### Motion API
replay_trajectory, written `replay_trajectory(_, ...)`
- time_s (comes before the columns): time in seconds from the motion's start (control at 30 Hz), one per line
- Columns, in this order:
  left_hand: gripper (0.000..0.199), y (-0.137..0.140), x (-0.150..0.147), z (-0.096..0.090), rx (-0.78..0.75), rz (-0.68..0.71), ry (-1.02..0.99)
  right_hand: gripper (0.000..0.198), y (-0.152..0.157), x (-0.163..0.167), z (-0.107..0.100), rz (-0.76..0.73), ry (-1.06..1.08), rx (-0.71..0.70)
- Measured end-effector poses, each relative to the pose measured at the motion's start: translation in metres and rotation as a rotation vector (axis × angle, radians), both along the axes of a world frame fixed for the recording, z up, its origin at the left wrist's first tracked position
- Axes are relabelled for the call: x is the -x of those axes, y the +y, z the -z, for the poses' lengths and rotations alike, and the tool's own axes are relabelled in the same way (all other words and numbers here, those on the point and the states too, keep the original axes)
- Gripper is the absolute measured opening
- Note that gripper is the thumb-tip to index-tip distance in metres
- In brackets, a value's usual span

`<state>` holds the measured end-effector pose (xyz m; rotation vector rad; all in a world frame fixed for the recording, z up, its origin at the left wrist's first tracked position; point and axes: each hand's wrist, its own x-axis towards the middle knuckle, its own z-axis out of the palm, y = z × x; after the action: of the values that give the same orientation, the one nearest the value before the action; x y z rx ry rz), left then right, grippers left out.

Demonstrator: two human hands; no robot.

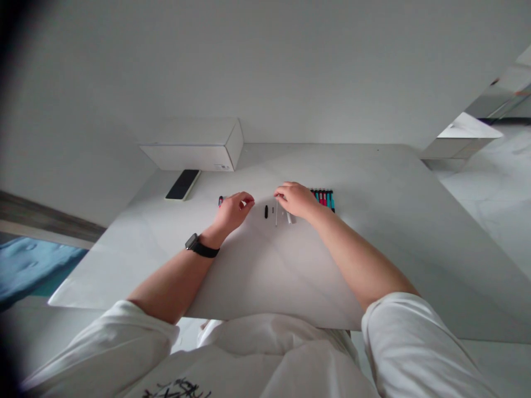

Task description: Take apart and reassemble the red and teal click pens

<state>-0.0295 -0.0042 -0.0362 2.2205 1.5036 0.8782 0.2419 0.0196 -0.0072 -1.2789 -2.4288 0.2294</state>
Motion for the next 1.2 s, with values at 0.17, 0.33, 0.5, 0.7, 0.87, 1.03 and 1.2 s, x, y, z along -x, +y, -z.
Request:
replay_trajectory(0.17, 0.02, 0.011, -0.002, 0.007, 0.097, -0.141, -0.337, 0.03, -0.018, 0.028, 0.011, -0.115, -0.137, -0.062)
replay_trajectory(0.33, 0.025, 0.017, -0.005, 0.014, 0.264, -0.131, -0.767, 0.023, -0.025, 0.042, 0.02, -0.146, -0.184, -0.124)
replay_trajectory(0.5, 0.028, 0.016, -0.008, 0.013, 0.334, -0.126, -0.893, 0.015, -0.028, 0.048, 0.017, -0.15, -0.053, -0.195)
replay_trajectory(0.7, 0.03, 0.012, -0.013, 0.01, 0.325, -0.002, -0.904, 0.015, -0.025, 0.042, 0.014, -0.02, 0.311, -0.196)
replay_trajectory(0.87, 0.03, 0.008, -0.017, 0.01, 0.312, 0.081, -0.89, 0.014, -0.024, 0.041, 0.013, -0.026, 0.409, -0.211)
replay_trajectory(1.03, 0.029, 0.008, -0.017, 0.011, 0.313, 0.087, -0.887, 0.014, -0.025, 0.042, 0.013, -0.036, 0.41, -0.211)
replay_trajectory(1.2, 0.029, 0.007, -0.016, 0.011, 0.282, 0.08, -0.813, 0.014, -0.026, 0.04, 0.012, -0.038, 0.387, -0.227)
